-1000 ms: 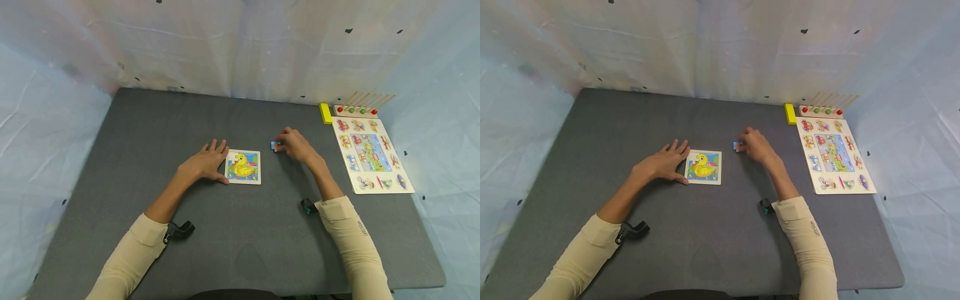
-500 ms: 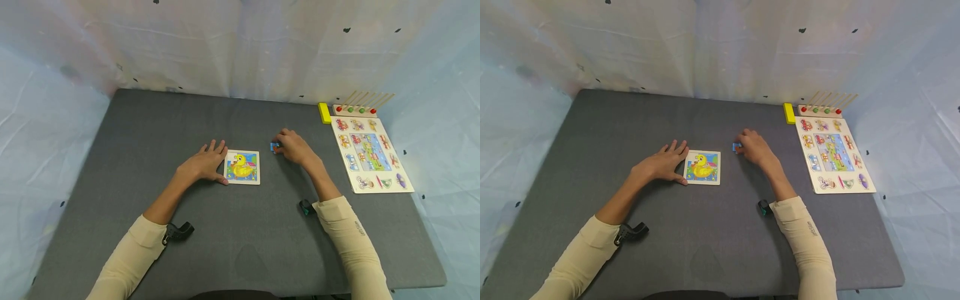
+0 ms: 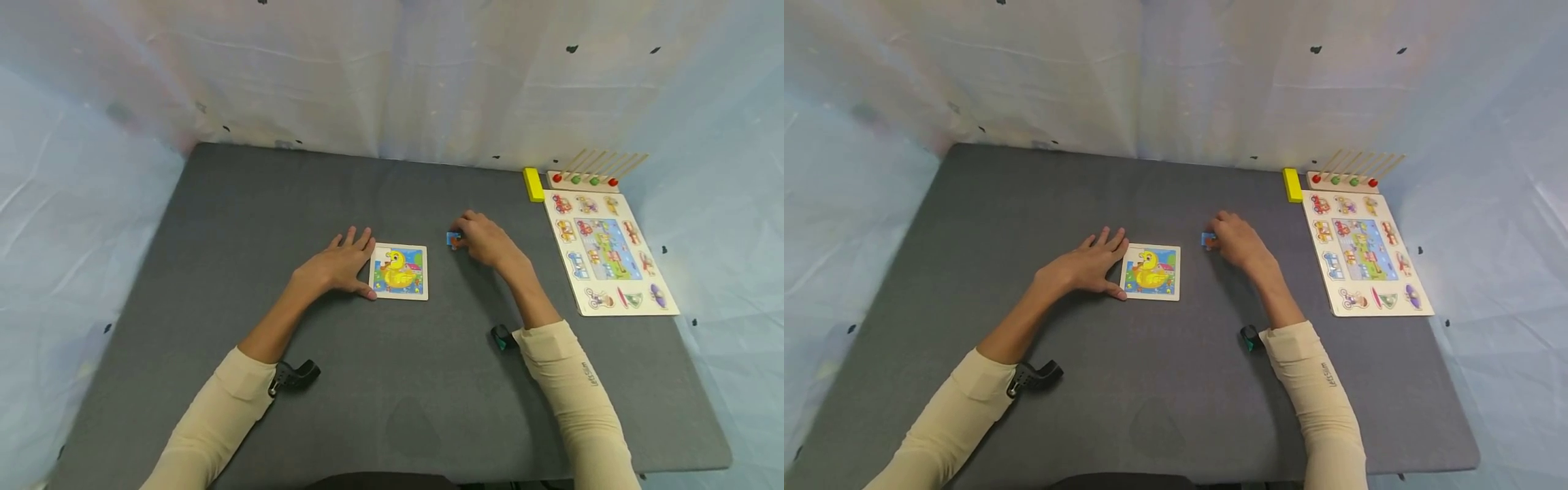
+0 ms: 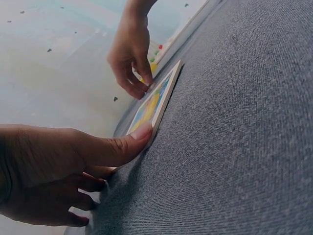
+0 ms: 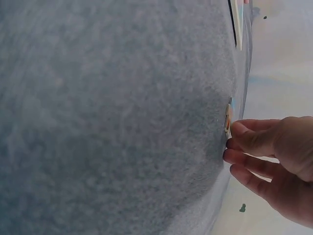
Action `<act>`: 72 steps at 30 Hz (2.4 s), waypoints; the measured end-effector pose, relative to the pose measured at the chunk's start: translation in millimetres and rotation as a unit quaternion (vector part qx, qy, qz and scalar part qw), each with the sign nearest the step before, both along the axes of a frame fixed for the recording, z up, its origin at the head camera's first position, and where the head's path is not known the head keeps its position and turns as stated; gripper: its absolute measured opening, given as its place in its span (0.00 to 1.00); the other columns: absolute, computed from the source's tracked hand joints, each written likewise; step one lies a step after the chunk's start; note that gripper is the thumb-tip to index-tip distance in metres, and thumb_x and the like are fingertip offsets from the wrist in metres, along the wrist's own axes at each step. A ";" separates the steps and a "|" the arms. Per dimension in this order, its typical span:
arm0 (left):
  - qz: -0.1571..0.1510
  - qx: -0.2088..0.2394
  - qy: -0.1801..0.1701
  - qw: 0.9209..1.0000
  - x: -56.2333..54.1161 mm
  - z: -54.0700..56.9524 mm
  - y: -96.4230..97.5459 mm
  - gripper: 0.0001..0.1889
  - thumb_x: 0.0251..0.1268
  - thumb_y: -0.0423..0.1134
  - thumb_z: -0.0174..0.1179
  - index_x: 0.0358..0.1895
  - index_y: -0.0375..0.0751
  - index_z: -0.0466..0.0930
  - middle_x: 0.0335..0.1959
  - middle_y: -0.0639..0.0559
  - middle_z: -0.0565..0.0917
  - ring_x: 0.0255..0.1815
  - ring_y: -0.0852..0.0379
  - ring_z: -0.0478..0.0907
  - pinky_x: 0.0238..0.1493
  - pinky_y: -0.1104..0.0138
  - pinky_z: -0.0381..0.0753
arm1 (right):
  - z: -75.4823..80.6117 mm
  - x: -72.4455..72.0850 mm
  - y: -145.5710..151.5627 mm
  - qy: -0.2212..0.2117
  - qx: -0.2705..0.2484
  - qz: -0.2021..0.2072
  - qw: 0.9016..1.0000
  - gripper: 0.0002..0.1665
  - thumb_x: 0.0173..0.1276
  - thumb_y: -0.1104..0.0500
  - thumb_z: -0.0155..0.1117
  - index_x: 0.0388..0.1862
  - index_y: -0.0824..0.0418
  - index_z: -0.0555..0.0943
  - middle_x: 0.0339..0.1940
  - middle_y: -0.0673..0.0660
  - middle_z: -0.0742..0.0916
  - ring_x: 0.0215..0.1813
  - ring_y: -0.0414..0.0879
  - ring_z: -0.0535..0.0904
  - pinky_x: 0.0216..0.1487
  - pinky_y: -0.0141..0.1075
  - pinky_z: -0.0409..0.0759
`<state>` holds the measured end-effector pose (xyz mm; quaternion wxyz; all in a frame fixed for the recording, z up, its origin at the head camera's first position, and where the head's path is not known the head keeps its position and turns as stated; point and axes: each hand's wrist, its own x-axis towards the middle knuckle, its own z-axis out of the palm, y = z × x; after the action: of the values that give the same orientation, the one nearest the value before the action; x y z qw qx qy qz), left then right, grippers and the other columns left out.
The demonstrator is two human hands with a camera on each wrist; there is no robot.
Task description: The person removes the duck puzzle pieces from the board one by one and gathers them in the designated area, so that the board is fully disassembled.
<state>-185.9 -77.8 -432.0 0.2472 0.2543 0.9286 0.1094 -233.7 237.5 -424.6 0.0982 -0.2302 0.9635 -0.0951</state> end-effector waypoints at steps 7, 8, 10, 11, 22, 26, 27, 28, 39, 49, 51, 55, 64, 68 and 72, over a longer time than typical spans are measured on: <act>0.000 -0.004 -0.002 1.000 -0.2 -0.1 -0.2 0.63 0.61 0.62 0.72 0.85 0.34 0.42 0.88 0.38 0.37 0.88 0.33 0.32 0.87 0.39 0.41 | 6.7 3.5 -5.3 0.011 0.016 0.009 1.000 0.19 0.75 0.73 0.61 0.63 0.69 0.82 0.58 0.67 0.84 0.59 0.64 0.82 0.61 0.56 0.81; 0.001 -0.003 -0.003 1.000 -0.1 0.0 -0.3 0.62 0.61 0.62 0.72 0.85 0.34 0.42 0.88 0.38 0.37 0.88 0.33 0.32 0.87 0.39 0.41 | 8.7 4.5 -7.3 0.017 0.015 0.012 1.000 0.20 0.75 0.72 0.61 0.63 0.69 0.81 0.58 0.68 0.84 0.59 0.64 0.82 0.60 0.56 0.82; 0.002 -0.002 -0.003 1.000 0.1 0.0 -0.1 0.62 0.61 0.61 0.73 0.85 0.34 0.42 0.88 0.38 0.38 0.88 0.33 0.32 0.87 0.39 0.41 | 14.2 7.0 -12.1 0.028 0.005 0.019 0.999 0.21 0.74 0.72 0.63 0.64 0.70 0.81 0.58 0.69 0.84 0.58 0.64 0.82 0.59 0.56 0.82; 0.003 -0.002 -0.002 1.000 0.0 0.0 0.0 0.62 0.61 0.61 0.73 0.85 0.34 0.42 0.88 0.38 0.38 0.88 0.33 0.32 0.87 0.39 0.41 | 16.6 8.1 -14.9 0.033 -0.002 0.023 0.999 0.21 0.74 0.71 0.64 0.65 0.71 0.81 0.59 0.69 0.84 0.58 0.64 0.82 0.59 0.55 0.83; 0.006 -0.003 0.006 1.000 1.9 0.5 0.7 0.62 0.60 0.62 0.73 0.85 0.35 0.44 0.88 0.38 0.40 0.89 0.34 0.34 0.87 0.40 0.43 | 29.2 19.8 -56.1 0.010 -0.049 0.066 0.997 0.21 0.73 0.65 0.69 0.62 0.70 0.83 0.60 0.66 0.83 0.62 0.60 0.81 0.63 0.52 0.82; 0.007 0.002 0.007 1.000 2.8 1.3 -0.1 0.61 0.60 0.62 0.73 0.85 0.35 0.45 0.88 0.38 0.41 0.89 0.34 0.35 0.87 0.40 0.43 | 21.9 24.0 -72.0 -0.014 -0.055 0.086 0.995 0.19 0.73 0.63 0.69 0.61 0.67 0.85 0.58 0.63 0.83 0.59 0.58 0.81 0.61 0.50 0.82; 0.007 0.002 0.007 1.000 2.8 1.4 -0.1 0.61 0.60 0.62 0.72 0.85 0.35 0.45 0.88 0.38 0.41 0.89 0.34 0.35 0.87 0.40 0.44 | 19.3 25.4 -76.2 -0.019 -0.057 0.088 0.994 0.19 0.73 0.63 0.70 0.61 0.67 0.85 0.58 0.63 0.83 0.58 0.58 0.81 0.61 0.49 0.82; 0.007 0.002 0.008 1.000 2.8 1.3 0.0 0.61 0.60 0.62 0.72 0.85 0.35 0.45 0.88 0.38 0.41 0.89 0.34 0.35 0.87 0.39 0.44 | 16.5 26.9 -80.0 -0.021 -0.058 0.092 0.994 0.20 0.72 0.62 0.71 0.61 0.67 0.85 0.58 0.63 0.84 0.57 0.58 0.81 0.60 0.49 0.82; 0.010 0.001 0.002 1.000 2.8 0.9 2.0 0.61 0.61 0.62 0.72 0.86 0.37 0.43 0.88 0.39 0.39 0.89 0.35 0.34 0.87 0.40 0.42 | 0.6 37.6 -102.1 0.029 -0.020 0.069 0.997 0.17 0.65 0.58 0.78 0.52 0.62 0.91 0.56 0.60 0.86 0.54 0.57 0.81 0.58 0.50 0.81; 0.007 -0.001 0.007 1.000 2.7 2.0 -0.8 0.61 0.61 0.62 0.72 0.86 0.36 0.44 0.88 0.39 0.40 0.89 0.34 0.35 0.87 0.40 0.43 | -0.5 36.1 -110.6 0.031 -0.010 0.041 0.999 0.21 0.62 0.59 0.81 0.53 0.65 0.88 0.54 0.60 0.85 0.52 0.57 0.80 0.57 0.52 0.81; 0.007 -0.001 0.007 1.000 2.4 1.5 -0.6 0.61 0.61 0.62 0.72 0.86 0.36 0.44 0.88 0.39 0.40 0.89 0.34 0.35 0.87 0.40 0.43 | -0.8 35.7 -110.5 0.029 -0.009 0.040 0.999 0.21 0.62 0.59 0.81 0.52 0.65 0.87 0.53 0.60 0.85 0.52 0.57 0.80 0.57 0.52 0.80; 0.006 -0.003 0.008 1.000 2.1 0.4 -0.2 0.61 0.61 0.63 0.72 0.86 0.36 0.44 0.88 0.39 0.40 0.89 0.34 0.35 0.87 0.40 0.43 | -0.9 35.6 -110.1 0.023 -0.008 0.034 0.999 0.22 0.61 0.58 0.82 0.52 0.64 0.86 0.53 0.60 0.84 0.53 0.57 0.81 0.57 0.53 0.80; 0.007 -0.003 0.009 1.000 1.6 -0.8 -0.8 0.61 0.61 0.63 0.72 0.86 0.37 0.44 0.88 0.39 0.40 0.89 0.34 0.35 0.87 0.40 0.44 | -4.0 35.7 -108.1 0.027 -0.023 0.029 0.999 0.24 0.61 0.58 0.82 0.53 0.65 0.83 0.52 0.61 0.85 0.49 0.57 0.82 0.54 0.50 0.82; 0.006 -0.003 0.008 1.000 1.6 -0.8 -1.4 0.61 0.61 0.63 0.72 0.85 0.36 0.44 0.88 0.39 0.40 0.89 0.34 0.35 0.87 0.39 0.44 | -4.7 36.2 -107.1 0.024 -0.036 0.030 0.999 0.24 0.61 0.59 0.82 0.52 0.65 0.82 0.51 0.61 0.85 0.45 0.55 0.81 0.50 0.47 0.83; 0.008 -0.001 0.005 1.000 1.3 -1.9 -1.1 0.62 0.60 0.63 0.72 0.86 0.37 0.43 0.88 0.39 0.39 0.89 0.34 0.34 0.87 0.40 0.43 | -3.7 38.0 -106.0 0.017 -0.051 0.029 0.998 0.23 0.63 0.60 0.80 0.52 0.65 0.81 0.49 0.61 0.84 0.41 0.54 0.80 0.46 0.46 0.82</act>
<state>-184.6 -78.8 -433.9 0.2422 0.2475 0.9317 0.1096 -195.8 131.5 -428.3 0.0728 -0.2639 0.9520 -0.1371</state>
